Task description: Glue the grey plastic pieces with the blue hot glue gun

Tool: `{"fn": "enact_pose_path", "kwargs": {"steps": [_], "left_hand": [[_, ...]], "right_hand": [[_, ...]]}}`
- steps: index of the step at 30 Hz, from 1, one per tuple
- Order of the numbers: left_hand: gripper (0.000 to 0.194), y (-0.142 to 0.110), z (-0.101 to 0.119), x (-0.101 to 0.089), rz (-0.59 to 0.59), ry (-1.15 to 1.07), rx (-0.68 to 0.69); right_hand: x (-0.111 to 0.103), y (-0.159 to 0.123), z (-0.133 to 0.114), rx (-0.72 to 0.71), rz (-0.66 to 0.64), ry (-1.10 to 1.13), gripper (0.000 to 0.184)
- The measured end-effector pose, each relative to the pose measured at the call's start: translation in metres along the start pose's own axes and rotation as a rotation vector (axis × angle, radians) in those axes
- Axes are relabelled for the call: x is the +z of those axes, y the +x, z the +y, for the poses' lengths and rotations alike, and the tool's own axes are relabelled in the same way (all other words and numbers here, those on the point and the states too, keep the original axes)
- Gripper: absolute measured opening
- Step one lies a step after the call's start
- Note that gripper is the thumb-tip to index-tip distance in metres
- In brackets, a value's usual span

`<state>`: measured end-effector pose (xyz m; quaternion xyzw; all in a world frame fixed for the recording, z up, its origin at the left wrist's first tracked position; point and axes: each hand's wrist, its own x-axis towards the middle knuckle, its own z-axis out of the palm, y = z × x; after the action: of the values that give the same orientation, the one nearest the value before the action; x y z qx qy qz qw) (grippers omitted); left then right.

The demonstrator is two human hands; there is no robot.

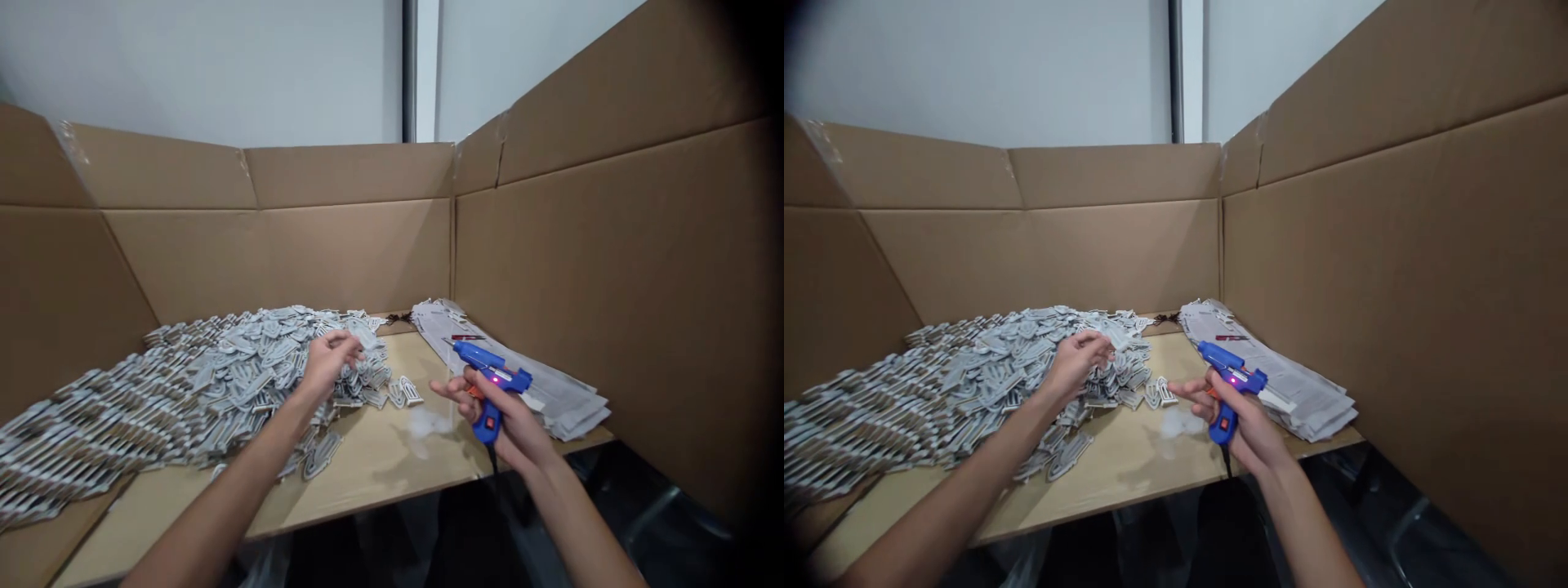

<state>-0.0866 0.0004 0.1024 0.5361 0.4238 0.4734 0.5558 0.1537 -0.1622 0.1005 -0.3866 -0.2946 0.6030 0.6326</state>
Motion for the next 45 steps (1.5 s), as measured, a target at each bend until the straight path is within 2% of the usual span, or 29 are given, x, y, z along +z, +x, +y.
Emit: {"fn": "enact_pose_path", "kwargs": {"steps": [4, 6, 9, 14, 16, 18, 21, 22, 23, 24, 26, 27, 28, 30, 33, 35, 38, 40, 42, 45], "left_hand": [[0.011, 0.044, 0.01, -0.053, 0.298, 0.45, 0.124], [0.008, 0.063, 0.016, -0.073, 0.374, 0.708, 0.193], [0.008, 0.083, 0.023, -0.09, 0.33, 0.905, 0.197], [0.004, 0.108, 0.022, -0.094, 0.259, 1.135, 0.109], [0.004, 0.115, 0.019, -0.089, 0.26, 1.182, 0.113], [0.008, 0.118, 0.016, -0.074, 0.277, 1.203, 0.166], [0.017, 0.103, 0.01, -0.033, 0.235, 1.215, 0.392], [0.018, 0.093, 0.007, -0.015, 0.152, 1.168, 0.456], [0.018, 0.081, 0.003, 0.003, 0.006, 1.082, 0.492], [0.017, 0.067, -0.002, 0.021, -0.19, 0.972, 0.487], [0.019, 0.04, -0.013, 0.05, -0.639, 0.781, 0.369], [0.021, 0.027, -0.019, 0.061, -0.804, 0.749, 0.326], [0.021, 0.015, -0.026, 0.069, -0.85, 0.764, 0.338], [0.033, -0.002, -0.039, 0.075, -0.842, 0.845, 0.409], [0.05, -0.013, -0.058, 0.073, -0.714, 0.918, 0.481], [0.048, -0.012, -0.07, 0.069, -0.633, 0.939, 0.495], [0.041, -0.007, -0.084, 0.067, -0.589, 0.911, 0.464], [0.033, -0.003, -0.09, 0.066, -0.561, 0.877, 0.449], [0.023, 0.0, -0.094, 0.066, -0.523, 0.85, 0.457], [0.023, 0.002, -0.095, 0.063, -0.432, 0.778, 0.475]], "right_hand": [[-0.002, -0.002, -0.008, -0.016, -0.003, -0.093, 0.027], [-0.002, -0.002, -0.009, -0.029, 0.001, -0.129, 0.03], [-0.002, -0.001, -0.009, -0.046, 0.004, -0.15, 0.032], [-0.004, 0.0, -0.011, -0.059, 0.033, -0.158, 0.034], [-0.005, 0.0, -0.014, -0.08, 0.038, -0.182, 0.038], [-0.007, -0.001, -0.018, -0.117, 0.061, -0.216, 0.04], [-0.012, 0.0, -0.024, -0.181, 0.123, -0.265, 0.038], [-0.014, 0.001, -0.025, -0.199, 0.143, -0.29, 0.037], [-0.017, 0.002, -0.026, -0.211, 0.16, -0.322, 0.037], [-0.019, 0.004, -0.025, -0.22, 0.186, -0.36, 0.038], [-0.025, 0.008, -0.021, -0.217, 0.221, -0.441, 0.039], [-0.029, 0.01, -0.019, -0.199, 0.229, -0.49, 0.039], [-0.032, 0.012, -0.016, -0.177, 0.222, -0.541, 0.039], [-0.039, 0.013, -0.011, -0.122, 0.188, -0.639, 0.038], [-0.045, 0.011, -0.004, -0.049, 0.118, -0.801, 0.038], [-0.043, 0.01, 0.001, -0.018, 0.069, -0.922, 0.04], [-0.036, 0.011, 0.013, -0.075, -0.004, -1.168, 0.045], [-0.032, 0.014, 0.022, -0.115, -0.026, -1.351, 0.039], [-0.03, 0.019, 0.029, -0.141, -0.011, -1.462, 0.031], [-0.032, 0.025, 0.032, -0.184, 0.066, -1.526, 0.025]]}}
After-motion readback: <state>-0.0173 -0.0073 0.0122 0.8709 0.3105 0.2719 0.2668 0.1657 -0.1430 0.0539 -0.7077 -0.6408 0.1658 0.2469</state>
